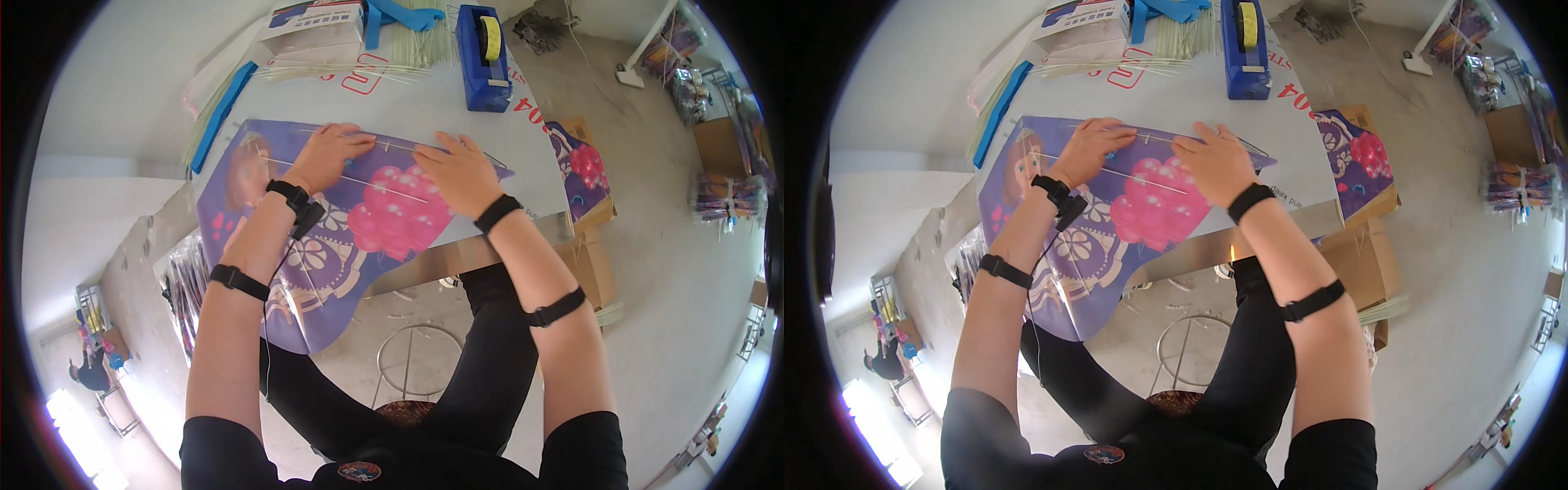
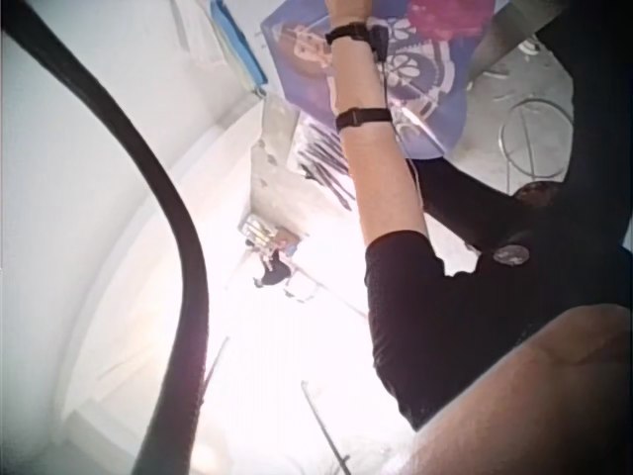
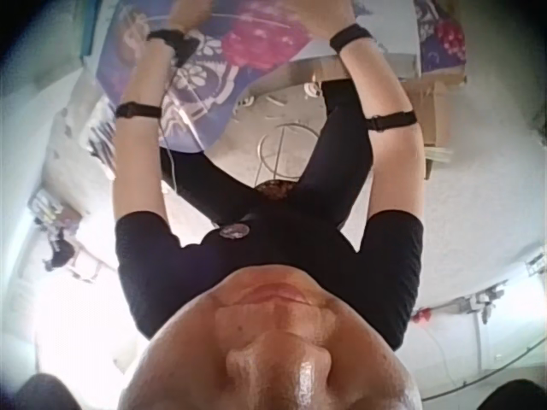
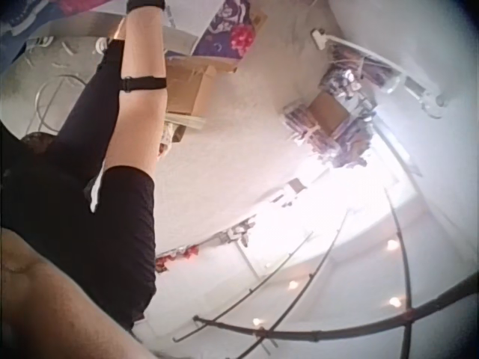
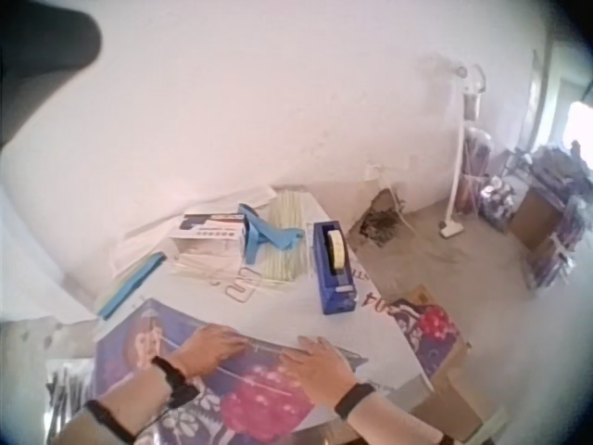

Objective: Assembling toy kites by attaching plastic sails to sticks and securing them with tape and string.

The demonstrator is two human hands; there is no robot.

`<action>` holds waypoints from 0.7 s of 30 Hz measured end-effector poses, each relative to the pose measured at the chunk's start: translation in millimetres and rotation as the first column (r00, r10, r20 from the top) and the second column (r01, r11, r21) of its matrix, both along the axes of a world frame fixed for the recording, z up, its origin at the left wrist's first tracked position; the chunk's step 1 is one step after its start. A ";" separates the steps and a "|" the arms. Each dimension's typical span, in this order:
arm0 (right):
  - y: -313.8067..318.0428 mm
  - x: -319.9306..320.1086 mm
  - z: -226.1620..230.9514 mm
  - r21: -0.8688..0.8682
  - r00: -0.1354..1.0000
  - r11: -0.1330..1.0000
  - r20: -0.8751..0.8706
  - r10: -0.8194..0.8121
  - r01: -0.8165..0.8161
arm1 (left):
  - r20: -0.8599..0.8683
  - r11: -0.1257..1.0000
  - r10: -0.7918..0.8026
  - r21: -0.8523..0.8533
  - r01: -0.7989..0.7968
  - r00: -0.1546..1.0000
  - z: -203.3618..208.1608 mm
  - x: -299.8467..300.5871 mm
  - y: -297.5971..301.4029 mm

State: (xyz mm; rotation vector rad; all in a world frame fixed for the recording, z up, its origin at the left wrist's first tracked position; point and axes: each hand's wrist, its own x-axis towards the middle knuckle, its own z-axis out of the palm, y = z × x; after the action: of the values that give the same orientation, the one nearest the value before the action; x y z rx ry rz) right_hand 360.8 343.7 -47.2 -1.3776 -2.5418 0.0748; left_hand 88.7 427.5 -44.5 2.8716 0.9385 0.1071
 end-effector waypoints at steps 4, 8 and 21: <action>-22.4 52.0 8.8 -0.011 0.998 1.000 0.064 0.006 -0.005 | -0.020 0.999 0.045 0.009 -0.045 0.999 4.2 -39.6 13.4; -51.8 95.9 20.9 -0.032 0.985 0.998 0.163 -0.053 0.059 | -0.119 0.981 0.196 0.020 -0.195 0.973 9.4 -84.4 24.4; -55.0 101.7 12.5 -0.269 0.763 0.848 -0.372 -0.528 0.456 | 0.025 0.640 0.767 0.035 -0.767 0.641 -21.2 -78.9 -141.4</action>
State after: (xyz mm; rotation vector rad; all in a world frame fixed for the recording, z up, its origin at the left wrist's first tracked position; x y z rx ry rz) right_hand 462.6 288.7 -34.7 -1.8141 -1.7760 0.4487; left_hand 9.8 286.2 -65.7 2.2602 2.1135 0.2096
